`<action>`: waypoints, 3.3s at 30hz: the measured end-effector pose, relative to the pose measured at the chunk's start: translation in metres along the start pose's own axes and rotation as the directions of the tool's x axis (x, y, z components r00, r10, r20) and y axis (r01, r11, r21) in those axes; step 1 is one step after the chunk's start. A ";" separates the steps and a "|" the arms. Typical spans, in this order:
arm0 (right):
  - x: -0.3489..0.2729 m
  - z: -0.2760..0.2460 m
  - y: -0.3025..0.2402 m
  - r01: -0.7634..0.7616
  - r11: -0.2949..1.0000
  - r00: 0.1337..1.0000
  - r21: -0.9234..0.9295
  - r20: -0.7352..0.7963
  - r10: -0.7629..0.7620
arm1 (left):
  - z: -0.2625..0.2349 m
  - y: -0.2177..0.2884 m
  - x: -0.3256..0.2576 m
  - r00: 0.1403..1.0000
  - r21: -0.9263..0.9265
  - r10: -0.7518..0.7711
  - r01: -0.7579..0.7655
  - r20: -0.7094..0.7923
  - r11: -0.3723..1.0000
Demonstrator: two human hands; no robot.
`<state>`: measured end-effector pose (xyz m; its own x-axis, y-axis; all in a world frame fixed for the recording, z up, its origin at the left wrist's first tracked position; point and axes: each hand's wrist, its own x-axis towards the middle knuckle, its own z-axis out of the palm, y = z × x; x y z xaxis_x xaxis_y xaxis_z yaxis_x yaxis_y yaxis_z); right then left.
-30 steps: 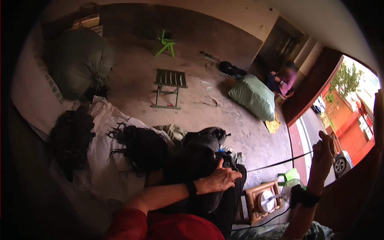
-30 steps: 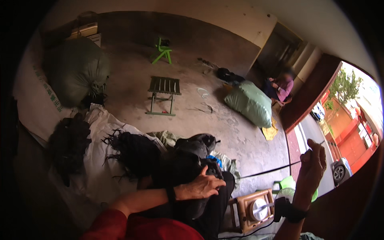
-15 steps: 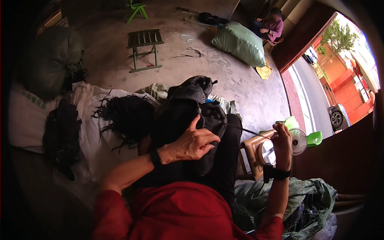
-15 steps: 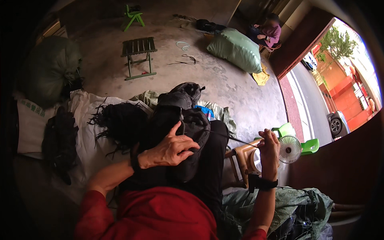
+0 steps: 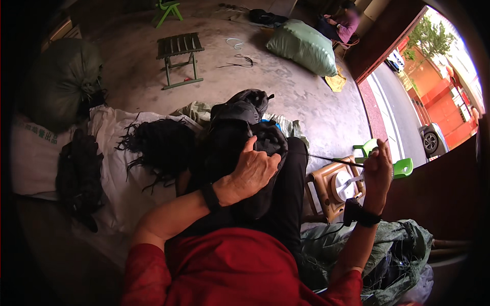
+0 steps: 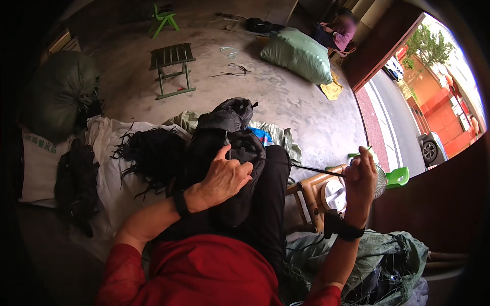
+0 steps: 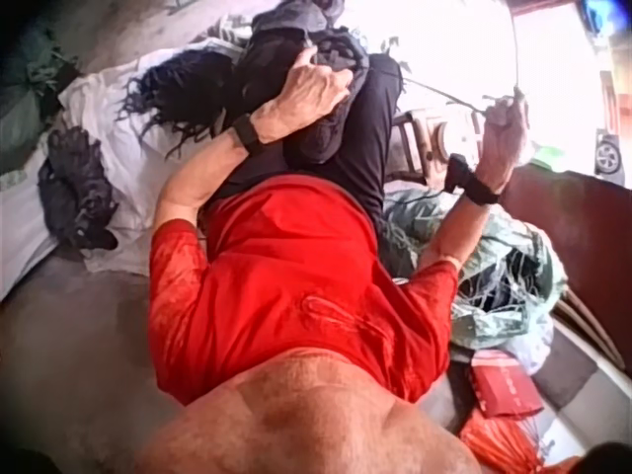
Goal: The recorder is threading and pulling laces through the eyelets of black athletic shoes.
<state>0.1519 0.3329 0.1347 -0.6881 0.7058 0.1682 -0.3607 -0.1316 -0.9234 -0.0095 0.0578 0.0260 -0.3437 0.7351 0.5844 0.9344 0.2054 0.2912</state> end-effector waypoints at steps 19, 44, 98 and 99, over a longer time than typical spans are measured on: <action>-0.015 0.101 0.098 0.542 0.402 0.838 -0.738 0.508 -0.198 | -0.031 -0.079 -0.008 0.995 -0.459 0.045 0.003 0.094 0.888; 0.034 0.054 0.041 0.475 0.331 0.864 -0.815 0.360 -0.353 | -0.025 -0.074 -0.024 0.986 -0.574 -0.048 0.134 0.162 0.808; -0.045 0.214 0.132 0.887 0.429 0.289 -0.169 0.929 -0.233 | 0.017 -0.235 0.059 0.916 -0.018 -0.324 0.337 0.236 0.941; -0.048 0.228 0.141 0.902 0.391 0.273 -0.181 0.942 -0.194 | 0.006 -0.224 0.077 0.917 -0.021 -0.254 0.273 0.307 0.962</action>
<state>-0.0096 0.1221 0.0754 -0.7110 -0.4377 0.5503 -0.6483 0.7111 -0.2720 -0.2447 0.0718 0.0009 -0.5237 0.8204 0.2295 0.8025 0.3848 0.4559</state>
